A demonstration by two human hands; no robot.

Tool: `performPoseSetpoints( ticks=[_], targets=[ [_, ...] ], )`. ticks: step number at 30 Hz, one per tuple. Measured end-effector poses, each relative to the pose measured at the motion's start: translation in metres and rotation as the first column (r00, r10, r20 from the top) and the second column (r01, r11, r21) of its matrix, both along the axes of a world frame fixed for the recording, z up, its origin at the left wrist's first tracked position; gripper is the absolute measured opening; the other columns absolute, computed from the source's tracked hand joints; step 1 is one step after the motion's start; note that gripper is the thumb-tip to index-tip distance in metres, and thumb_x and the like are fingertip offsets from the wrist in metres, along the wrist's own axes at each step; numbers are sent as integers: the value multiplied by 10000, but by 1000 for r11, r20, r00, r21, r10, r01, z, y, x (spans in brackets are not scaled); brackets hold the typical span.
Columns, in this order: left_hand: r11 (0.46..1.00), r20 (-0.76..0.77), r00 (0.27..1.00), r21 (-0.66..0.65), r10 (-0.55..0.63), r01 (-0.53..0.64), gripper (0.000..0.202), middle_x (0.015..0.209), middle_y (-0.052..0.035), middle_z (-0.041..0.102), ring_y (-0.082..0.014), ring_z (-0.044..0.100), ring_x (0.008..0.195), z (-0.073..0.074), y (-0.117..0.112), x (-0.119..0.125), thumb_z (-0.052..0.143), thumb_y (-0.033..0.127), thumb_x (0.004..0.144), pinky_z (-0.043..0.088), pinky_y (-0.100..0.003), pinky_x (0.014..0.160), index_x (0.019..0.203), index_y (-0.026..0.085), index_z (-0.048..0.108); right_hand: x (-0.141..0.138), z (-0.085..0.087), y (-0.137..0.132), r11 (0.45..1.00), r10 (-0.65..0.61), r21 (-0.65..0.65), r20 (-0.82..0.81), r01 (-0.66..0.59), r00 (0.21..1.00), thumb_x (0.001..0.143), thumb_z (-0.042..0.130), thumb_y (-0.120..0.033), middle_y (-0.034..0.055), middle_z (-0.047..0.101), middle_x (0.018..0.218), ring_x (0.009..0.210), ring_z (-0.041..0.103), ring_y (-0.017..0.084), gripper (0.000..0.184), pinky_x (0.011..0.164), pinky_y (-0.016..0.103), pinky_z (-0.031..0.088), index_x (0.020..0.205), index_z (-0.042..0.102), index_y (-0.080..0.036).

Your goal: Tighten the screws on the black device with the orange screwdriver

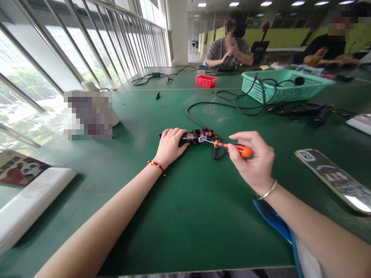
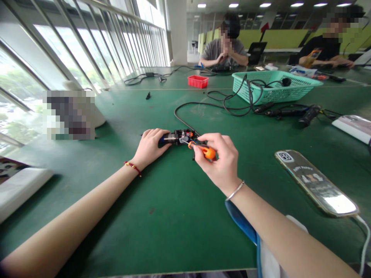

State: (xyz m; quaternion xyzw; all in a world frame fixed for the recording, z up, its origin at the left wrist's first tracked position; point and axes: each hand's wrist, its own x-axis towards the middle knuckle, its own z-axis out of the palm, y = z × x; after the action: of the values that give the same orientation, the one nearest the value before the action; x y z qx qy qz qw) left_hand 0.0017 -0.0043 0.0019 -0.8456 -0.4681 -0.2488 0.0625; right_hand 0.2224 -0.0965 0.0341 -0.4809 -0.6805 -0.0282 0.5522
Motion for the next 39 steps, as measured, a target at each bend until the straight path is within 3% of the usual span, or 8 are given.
performPoseSetpoints(
  ticks=[7,13,20,25,27,33,39],
  targets=[
    [999,58,998,-29,-36,38,295,1049,-47,633,-228,572,1002,2,-3,-2,537,247,807,374,-378,967,1099,207,555,2,-5,3,987,57,149,-16,-54,998,777,590,-223,84,602,1053,880,624,203,355,786,376,542,1125,521,-221],
    [999,56,998,-34,-34,35,301,1039,-44,637,-226,577,993,3,-2,-2,536,240,794,382,-370,953,1092,203,559,1,-1,0,997,-3,75,18,1,1000,765,647,-260,15,638,733,685,614,179,156,641,328,535,907,587,-239],
    [998,54,998,-48,-35,38,314,1059,-40,638,-221,575,998,2,-2,-3,528,258,817,381,-364,956,1126,209,563,3,-7,3,981,83,174,17,-85,996,725,623,-201,63,616,952,825,615,198,349,722,360,548,1064,541,-220],
    [999,38,999,-48,-22,24,331,1063,-40,636,-218,569,1002,1,-1,-3,526,271,831,376,-356,963,1154,210,566,1,-4,3,987,37,156,66,-47,997,743,650,-218,2,635,736,689,597,170,155,645,316,532,883,584,-234],
    [999,31,999,-49,-9,10,337,1060,-44,635,-221,570,997,1,-1,-2,526,280,836,380,-359,955,1162,207,569,0,-4,3,986,38,159,84,-51,996,763,638,-213,3,652,746,682,597,164,116,631,302,526,867,591,-236],
    [998,32,999,-63,-2,4,334,1059,-44,638,-225,572,990,2,-1,-2,531,290,837,380,-362,946,1158,212,579,3,-8,7,974,73,212,24,-77,997,734,634,-192,68,624,1003,838,621,201,393,733,366,536,1113,535,-216],
    [997,40,999,-75,1,2,335,1061,-42,637,-222,572,993,2,-1,-2,528,291,839,376,-361,947,1163,219,577,3,-4,5,990,-2,139,60,-6,998,764,643,-231,-24,591,611,673,594,174,126,656,315,514,883,601,-234]
  ],
)
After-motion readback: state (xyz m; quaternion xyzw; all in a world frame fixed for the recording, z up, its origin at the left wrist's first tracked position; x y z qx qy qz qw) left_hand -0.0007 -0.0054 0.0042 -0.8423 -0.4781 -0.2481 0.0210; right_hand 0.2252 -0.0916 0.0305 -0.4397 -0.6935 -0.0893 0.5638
